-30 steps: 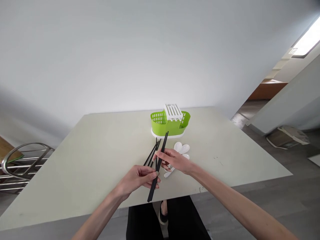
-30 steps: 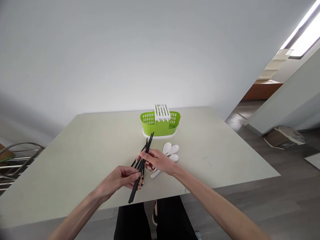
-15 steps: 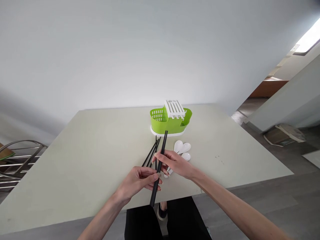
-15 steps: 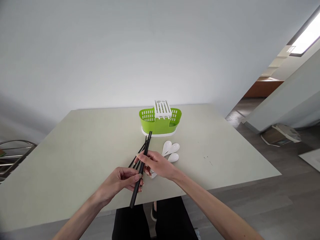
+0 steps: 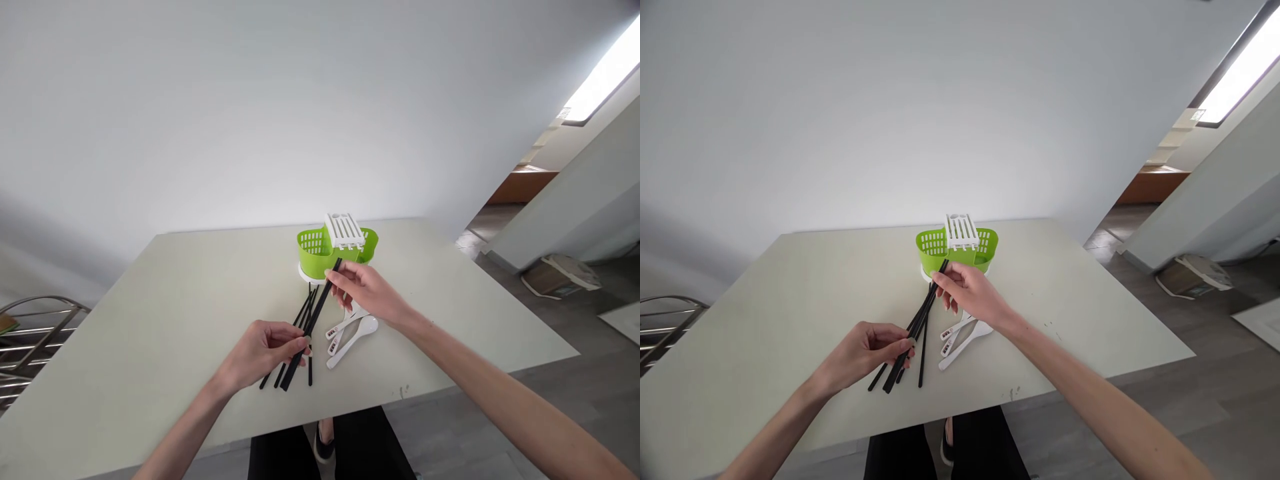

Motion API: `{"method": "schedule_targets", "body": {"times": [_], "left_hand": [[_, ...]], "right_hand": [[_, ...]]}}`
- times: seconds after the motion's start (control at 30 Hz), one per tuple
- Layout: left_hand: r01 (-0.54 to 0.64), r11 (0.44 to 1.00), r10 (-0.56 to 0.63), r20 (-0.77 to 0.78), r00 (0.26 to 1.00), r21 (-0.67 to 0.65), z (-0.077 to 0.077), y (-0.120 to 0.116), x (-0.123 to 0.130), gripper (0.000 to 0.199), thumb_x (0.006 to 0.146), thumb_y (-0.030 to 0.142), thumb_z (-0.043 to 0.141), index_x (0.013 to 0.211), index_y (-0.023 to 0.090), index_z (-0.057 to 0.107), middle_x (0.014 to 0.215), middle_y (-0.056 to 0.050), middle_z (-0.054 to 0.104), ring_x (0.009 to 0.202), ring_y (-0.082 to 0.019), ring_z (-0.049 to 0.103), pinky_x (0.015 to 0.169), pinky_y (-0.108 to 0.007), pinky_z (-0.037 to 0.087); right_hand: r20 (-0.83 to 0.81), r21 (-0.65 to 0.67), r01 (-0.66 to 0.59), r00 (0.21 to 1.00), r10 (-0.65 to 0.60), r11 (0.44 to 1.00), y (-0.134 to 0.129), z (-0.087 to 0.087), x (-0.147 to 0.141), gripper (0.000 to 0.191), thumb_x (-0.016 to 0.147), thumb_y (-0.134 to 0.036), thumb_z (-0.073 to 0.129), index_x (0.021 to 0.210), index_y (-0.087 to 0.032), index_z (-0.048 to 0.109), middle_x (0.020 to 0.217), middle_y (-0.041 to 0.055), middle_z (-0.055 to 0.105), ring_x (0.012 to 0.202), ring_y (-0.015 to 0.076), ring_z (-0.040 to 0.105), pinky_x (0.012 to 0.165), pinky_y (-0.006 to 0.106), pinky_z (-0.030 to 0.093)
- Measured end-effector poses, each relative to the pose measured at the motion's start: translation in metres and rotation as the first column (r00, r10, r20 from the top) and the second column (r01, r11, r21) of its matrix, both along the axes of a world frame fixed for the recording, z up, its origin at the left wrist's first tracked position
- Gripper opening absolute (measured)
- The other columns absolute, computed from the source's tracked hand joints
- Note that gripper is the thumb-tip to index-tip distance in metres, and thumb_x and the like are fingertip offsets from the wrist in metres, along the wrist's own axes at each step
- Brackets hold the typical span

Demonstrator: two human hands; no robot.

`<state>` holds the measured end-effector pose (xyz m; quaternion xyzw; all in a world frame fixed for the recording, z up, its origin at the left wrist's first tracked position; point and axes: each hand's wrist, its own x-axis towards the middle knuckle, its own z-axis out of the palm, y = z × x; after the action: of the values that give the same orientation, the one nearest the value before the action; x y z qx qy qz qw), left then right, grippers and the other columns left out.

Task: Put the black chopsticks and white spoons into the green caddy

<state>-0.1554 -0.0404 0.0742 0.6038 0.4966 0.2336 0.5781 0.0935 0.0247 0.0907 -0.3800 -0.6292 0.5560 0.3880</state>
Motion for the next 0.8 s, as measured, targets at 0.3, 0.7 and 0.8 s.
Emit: {"method": "schedule_targets", "body": {"times": [0.3, 0.7, 0.8], "left_hand": [[-0.225, 0.927, 0.243, -0.022, 0.970, 0.299, -0.012, 0.041, -0.022, 0.048, 0.088, 0.063, 0.067, 0.107, 0.020, 0.077, 0.097, -0.008, 0.080, 0.087, -0.023, 0.074, 0.080, -0.035, 0.061], [-0.443, 0.739, 0.622, -0.262, 0.738, 0.508, -0.087, 0.048, -0.078, 0.050, 0.092, 0.066, 0.050, 0.088, 0.021, 0.070, 0.059, 0.002, 0.057, 0.056, -0.015, 0.049, 0.057, -0.027, 0.041], [-0.426, 0.751, 0.603, -0.264, 0.753, 0.504, -0.086, 0.046, -0.077, 0.049, 0.093, 0.065, 0.049, 0.085, 0.021, 0.069, 0.064, 0.001, 0.059, 0.059, -0.015, 0.049, 0.058, -0.027, 0.041]], "right_hand": [[0.050, 0.306, 0.094, 0.992, -0.114, 0.947, 0.027, 0.066, 0.019, 0.044, 0.093, -0.065, 0.067, 0.092, -0.022, 0.061, 0.084, 0.0036, 0.072, 0.068, 0.0140, 0.069, 0.052, 0.025, 0.053], [0.315, 0.694, 0.095, 0.852, -0.419, 0.714, 0.155, 0.082, 0.025, 0.024, 0.101, -0.040, 0.062, 0.086, -0.022, 0.062, 0.081, 0.0014, 0.076, 0.079, 0.0169, 0.073, 0.077, 0.029, 0.053], [0.431, 0.648, 0.030, 0.809, -0.400, 0.761, 0.173, 0.069, 0.010, 0.020, 0.101, -0.035, 0.060, 0.087, -0.022, 0.064, 0.084, 0.0027, 0.079, 0.081, 0.0182, 0.073, 0.075, 0.029, 0.050]]}}
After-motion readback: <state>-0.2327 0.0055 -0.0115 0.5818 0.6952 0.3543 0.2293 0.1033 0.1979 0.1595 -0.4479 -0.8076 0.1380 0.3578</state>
